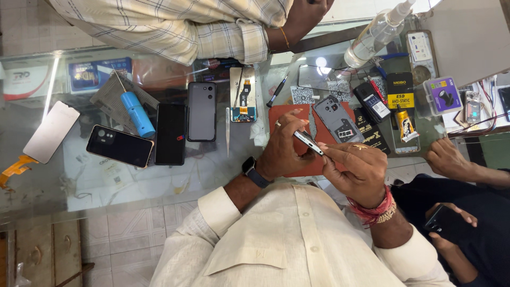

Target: The person disassembles a smartphone, removes the back cover, and manipulates internal components including the battery and circuit board. They use a small metal tool to pry and adjust parts, then reassemble the device by placing the back cover back on.

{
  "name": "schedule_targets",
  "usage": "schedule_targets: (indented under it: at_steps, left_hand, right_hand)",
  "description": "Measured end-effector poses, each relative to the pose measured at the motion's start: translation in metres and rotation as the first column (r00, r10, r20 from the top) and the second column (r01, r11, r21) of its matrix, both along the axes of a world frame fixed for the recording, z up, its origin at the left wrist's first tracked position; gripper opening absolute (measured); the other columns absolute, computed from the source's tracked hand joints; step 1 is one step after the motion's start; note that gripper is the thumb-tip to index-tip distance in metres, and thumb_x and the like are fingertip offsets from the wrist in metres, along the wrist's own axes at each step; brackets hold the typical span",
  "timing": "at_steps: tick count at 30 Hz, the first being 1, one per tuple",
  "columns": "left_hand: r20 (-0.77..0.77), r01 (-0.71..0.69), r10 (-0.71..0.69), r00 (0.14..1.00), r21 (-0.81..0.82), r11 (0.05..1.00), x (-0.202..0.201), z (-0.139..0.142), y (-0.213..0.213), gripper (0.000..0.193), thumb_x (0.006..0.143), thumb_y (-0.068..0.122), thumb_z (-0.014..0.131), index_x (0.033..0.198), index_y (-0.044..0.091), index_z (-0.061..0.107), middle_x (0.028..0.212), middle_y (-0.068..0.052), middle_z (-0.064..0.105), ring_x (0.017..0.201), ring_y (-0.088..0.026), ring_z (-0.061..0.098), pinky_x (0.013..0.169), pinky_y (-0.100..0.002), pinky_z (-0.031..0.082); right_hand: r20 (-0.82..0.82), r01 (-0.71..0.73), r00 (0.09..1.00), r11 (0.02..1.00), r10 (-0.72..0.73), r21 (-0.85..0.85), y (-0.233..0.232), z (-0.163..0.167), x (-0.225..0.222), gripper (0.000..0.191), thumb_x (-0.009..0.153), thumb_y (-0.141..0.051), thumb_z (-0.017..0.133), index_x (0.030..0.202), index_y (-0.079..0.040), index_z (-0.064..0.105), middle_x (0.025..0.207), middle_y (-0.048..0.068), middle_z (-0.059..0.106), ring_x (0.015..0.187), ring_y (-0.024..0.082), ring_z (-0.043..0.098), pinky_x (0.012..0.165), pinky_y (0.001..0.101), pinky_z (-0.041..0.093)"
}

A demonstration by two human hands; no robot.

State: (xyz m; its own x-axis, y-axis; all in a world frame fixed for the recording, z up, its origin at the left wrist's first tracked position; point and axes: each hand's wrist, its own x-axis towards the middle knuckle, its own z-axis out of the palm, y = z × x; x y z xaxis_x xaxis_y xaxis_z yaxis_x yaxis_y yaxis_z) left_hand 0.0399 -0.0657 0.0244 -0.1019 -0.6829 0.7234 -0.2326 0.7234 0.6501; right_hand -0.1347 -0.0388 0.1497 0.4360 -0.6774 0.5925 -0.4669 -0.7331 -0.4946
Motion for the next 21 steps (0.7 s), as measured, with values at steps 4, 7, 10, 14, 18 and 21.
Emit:
schedule_targets:
  at_steps: [4, 7, 10, 14, 18, 21]
  left_hand:
    - [0.001, 0.039, -0.039, 0.999, 0.037, 0.999, 0.0, -0.004, 0.001, 0.086, 0.074, 0.001, 0.088, 0.14, 0.011, 0.034, 0.121, -0.013, 0.052, 0.123, -0.035, 0.057, 0.119, -0.054, 0.045]
    - [0.003, 0.012, -0.012, 1.0, 0.017, 1.0, -0.001, -0.006, 0.0, 0.087, 0.073, 0.001, 0.088, 0.14, 0.011, 0.033, 0.125, -0.014, 0.053, 0.126, -0.037, 0.055, 0.119, -0.054, 0.045]
    - [0.058, -0.007, 0.006, 0.998, 0.017, 1.0, 0.001, -0.006, -0.001, 0.09, 0.07, 0.003, 0.09, 0.139, 0.011, 0.034, 0.125, -0.015, 0.054, 0.127, -0.042, 0.054, 0.116, -0.055, 0.043]
    - [0.12, 0.0, 0.002, 0.993, -0.022, 1.0, 0.004, -0.007, -0.002, 0.084, 0.072, 0.003, 0.088, 0.138, 0.01, 0.037, 0.12, -0.013, 0.053, 0.124, -0.038, 0.054, 0.118, -0.055, 0.041]
    - [0.193, 0.018, -0.015, 0.981, -0.018, 1.0, 0.003, -0.007, -0.003, 0.079, 0.072, 0.003, 0.088, 0.137, 0.008, 0.042, 0.115, -0.01, 0.054, 0.119, -0.032, 0.057, 0.122, -0.057, 0.04]
    - [0.191, 0.02, -0.013, 0.981, -0.033, 0.999, 0.001, -0.007, -0.007, 0.081, 0.072, 0.002, 0.087, 0.138, 0.008, 0.041, 0.115, -0.01, 0.054, 0.117, -0.031, 0.058, 0.123, -0.056, 0.039]
  right_hand:
    - [-0.053, -0.02, 0.998, 0.998, 0.023, 0.058, -0.001, 0.003, -0.004, 0.023, 0.079, 0.005, 0.078, 0.102, 0.005, 0.076, 0.085, 0.014, 0.076, 0.066, 0.019, 0.073, 0.058, 0.028, 0.056]
    - [-0.076, -0.026, 0.997, 0.999, 0.03, 0.044, -0.002, 0.002, -0.005, 0.02, 0.081, 0.005, 0.077, 0.1, 0.004, 0.074, 0.087, 0.014, 0.076, 0.068, 0.02, 0.073, 0.06, 0.0278, 0.056]
    - [-0.089, -0.003, 0.996, 1.0, 0.005, 0.017, -0.003, -0.003, -0.003, 0.018, 0.082, 0.004, 0.078, 0.099, 0.002, 0.074, 0.087, 0.013, 0.076, 0.068, 0.019, 0.073, 0.06, 0.0279, 0.056]
    - [-0.135, 0.049, 0.99, 0.998, -0.043, 0.045, -0.004, -0.006, -0.002, 0.017, 0.078, 0.0, 0.08, 0.095, 0.0, 0.077, 0.075, 0.01, 0.072, 0.058, 0.019, 0.067, 0.053, 0.0305, 0.05]
    - [-0.191, 0.06, 0.981, 0.995, -0.045, 0.075, -0.009, -0.004, -0.004, 0.026, 0.079, -0.004, 0.08, 0.104, 0.0, 0.078, 0.079, 0.009, 0.074, 0.058, 0.02, 0.067, 0.053, 0.0315, 0.05]
    - [-0.18, 0.063, 0.983, 0.99, -0.04, 0.123, -0.013, 0.0, -0.006, 0.025, 0.079, -0.005, 0.081, 0.103, -0.004, 0.079, 0.085, 0.009, 0.075, 0.061, 0.019, 0.069, 0.055, 0.0294, 0.052]
